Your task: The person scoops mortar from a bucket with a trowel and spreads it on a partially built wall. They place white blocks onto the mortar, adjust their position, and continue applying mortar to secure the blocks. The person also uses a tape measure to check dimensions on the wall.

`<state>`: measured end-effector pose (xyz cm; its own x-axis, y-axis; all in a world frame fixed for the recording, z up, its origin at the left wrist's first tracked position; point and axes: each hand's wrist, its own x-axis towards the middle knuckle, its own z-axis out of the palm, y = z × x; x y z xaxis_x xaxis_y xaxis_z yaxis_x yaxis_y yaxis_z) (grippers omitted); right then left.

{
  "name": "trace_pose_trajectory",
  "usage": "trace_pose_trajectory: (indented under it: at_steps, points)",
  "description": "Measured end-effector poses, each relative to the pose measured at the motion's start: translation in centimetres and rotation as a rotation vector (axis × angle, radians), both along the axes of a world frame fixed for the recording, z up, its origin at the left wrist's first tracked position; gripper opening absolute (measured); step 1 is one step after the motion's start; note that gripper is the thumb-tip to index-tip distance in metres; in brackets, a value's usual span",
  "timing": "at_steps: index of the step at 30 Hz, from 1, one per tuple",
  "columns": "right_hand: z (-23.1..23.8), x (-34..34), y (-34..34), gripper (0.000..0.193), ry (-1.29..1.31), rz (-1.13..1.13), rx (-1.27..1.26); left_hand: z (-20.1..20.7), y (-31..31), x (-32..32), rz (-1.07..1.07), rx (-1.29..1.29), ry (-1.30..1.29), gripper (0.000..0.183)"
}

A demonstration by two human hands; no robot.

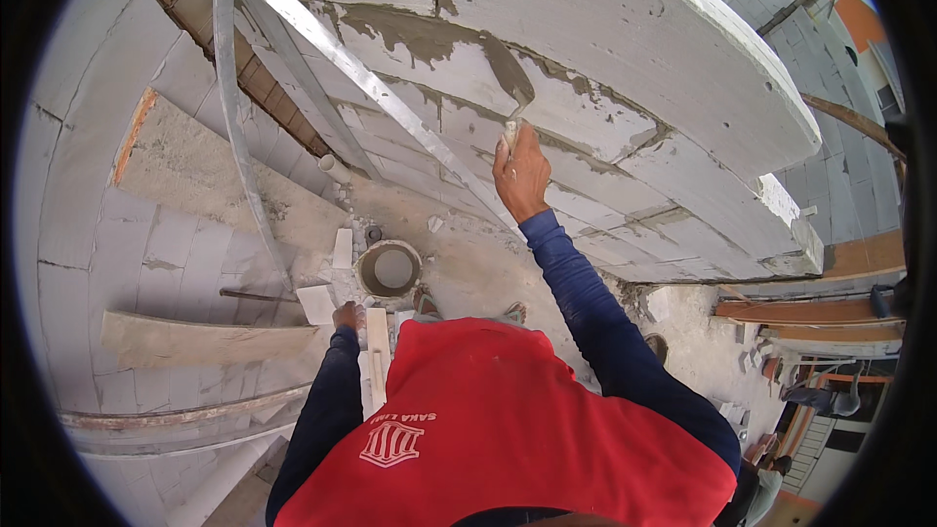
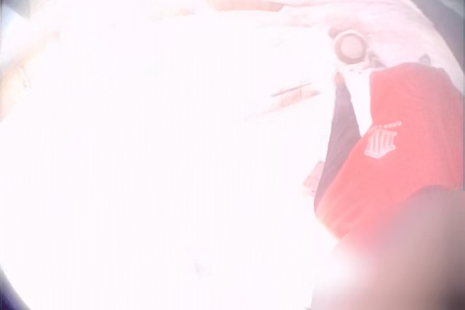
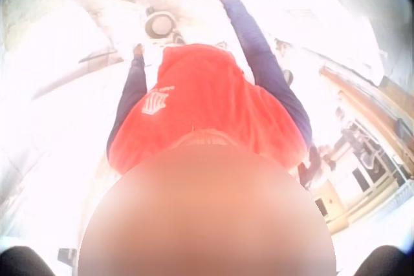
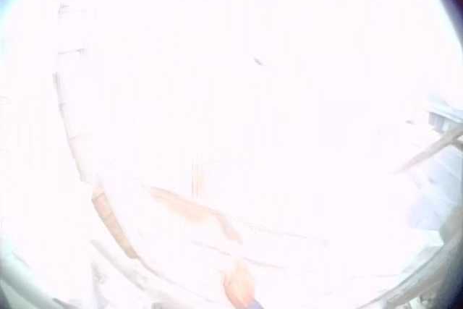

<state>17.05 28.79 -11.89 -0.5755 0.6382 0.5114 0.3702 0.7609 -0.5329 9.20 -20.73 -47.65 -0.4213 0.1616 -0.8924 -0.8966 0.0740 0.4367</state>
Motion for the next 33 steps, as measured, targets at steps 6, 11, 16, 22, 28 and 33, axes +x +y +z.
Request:
trace_pose_trajectory:
  at_steps: [6, 11, 16, 22, 28, 33]
  points:
    - [0.7, 10.0, 4.6, 0.037, -0.007, -0.091, 0.093, 0.7, 2.5, 11.8, -0.110, -0.322, -0.095, 0.026]
    - [1.3, 18.0, 8.6, 0.032, -0.077, -0.135, 0.124, 1.0, 6.5, 14.9, -0.169, -0.265, -0.141, 0.027]
    - [-0.3, 25.5, 12.7, 0.037, -0.040, -0.250, 0.159, 0.1, 8.7, 14.1, -0.130, -0.098, -0.128, 0.030]
    - [-5.5, 35.4, 17.0, 0.081, 0.116, -0.657, -0.156, -1.8, 8.2, 13.1, -0.615, -0.146, 0.184, 0.034]
    - [-15.0, 43.2, 12.9, 0.055, 0.300, -1.053, -0.192, -6.0, 4.8, 13.2, -1.046, -0.292, 0.301, 0.038]
    - [-21.2, 48.9, 1.9, 0.062, -0.354, -1.057, -0.501, -9.5, 2.5, 14.3, -0.733, -0.495, 0.196, 0.024]
